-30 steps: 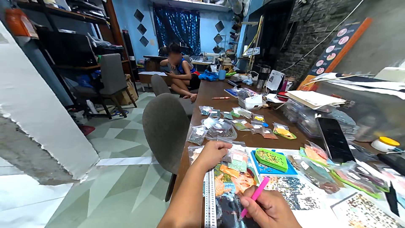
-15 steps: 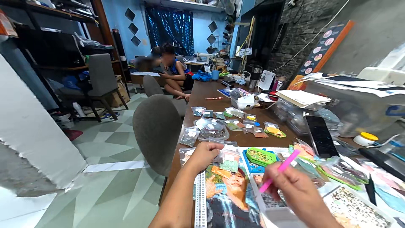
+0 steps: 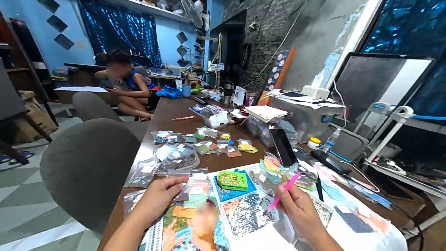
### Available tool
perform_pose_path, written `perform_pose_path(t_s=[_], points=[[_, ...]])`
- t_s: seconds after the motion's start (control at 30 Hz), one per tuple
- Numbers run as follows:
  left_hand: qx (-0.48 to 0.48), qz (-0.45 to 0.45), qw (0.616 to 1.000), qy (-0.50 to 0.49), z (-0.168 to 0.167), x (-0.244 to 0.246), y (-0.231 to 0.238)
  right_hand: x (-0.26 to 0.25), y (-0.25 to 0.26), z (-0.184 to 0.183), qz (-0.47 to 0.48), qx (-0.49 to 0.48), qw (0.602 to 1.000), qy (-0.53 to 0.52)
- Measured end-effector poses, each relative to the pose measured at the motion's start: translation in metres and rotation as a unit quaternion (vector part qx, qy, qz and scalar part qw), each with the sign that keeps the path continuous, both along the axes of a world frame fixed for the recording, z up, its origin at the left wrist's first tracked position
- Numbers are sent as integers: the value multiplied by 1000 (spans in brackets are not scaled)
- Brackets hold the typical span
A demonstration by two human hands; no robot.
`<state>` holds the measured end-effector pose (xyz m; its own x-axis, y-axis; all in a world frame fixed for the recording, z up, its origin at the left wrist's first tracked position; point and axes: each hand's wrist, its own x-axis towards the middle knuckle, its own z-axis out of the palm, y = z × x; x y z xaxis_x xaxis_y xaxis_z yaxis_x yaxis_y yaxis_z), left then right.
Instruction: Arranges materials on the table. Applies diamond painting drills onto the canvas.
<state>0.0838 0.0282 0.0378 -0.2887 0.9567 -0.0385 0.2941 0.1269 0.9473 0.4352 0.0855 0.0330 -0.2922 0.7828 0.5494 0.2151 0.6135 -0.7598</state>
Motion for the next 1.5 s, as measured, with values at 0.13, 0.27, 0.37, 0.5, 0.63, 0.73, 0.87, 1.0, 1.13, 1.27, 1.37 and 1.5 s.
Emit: perform_pose_path(t_s=[0.13,0.27,0.37,0.5,0.63,0.73,0.87,1.0,1.13,1.27,1.37,1.5], points=[[-8,10,1000,-8,1,1,-1,0,2,-4,7,8,1000,-10],[-1,14,1000,-15,-2,0,0,-1,2,-5,8,8,1000,-16],[-2,14,1000,-12,-1,-1,-1,-2,2,-5,13,15,1000,-22],[-4,15,1000,-15,1,1,-1,-2,2,-5,13,16,999,-34],[-8,19,1000,-13,1,1,-1,-1,2,-6,17,23,999,-39],[-6,20,1000,-14,1,1,-2,-2,1,-6,19,23,999,-41],[-9,21,1000,-15,1,1,-2,-2,0,-6,19,23,998,-50],[-10,21,1000,-8,2,1,-2,-2,2,-7,21,35,997,-60],[-17,23,1000,-12,4,2,-3,-2,2,-6,18,33,997,-70],[-22,24,999,-15,6,3,-4,-4,1,-6,15,22,998,-57],[-28,9,1000,-4,9,3,-2,-4,-3,1,9,23,999,-29],[-30,-8,999,10,8,3,-2,-17,-30,17,41,18,999,-4]])
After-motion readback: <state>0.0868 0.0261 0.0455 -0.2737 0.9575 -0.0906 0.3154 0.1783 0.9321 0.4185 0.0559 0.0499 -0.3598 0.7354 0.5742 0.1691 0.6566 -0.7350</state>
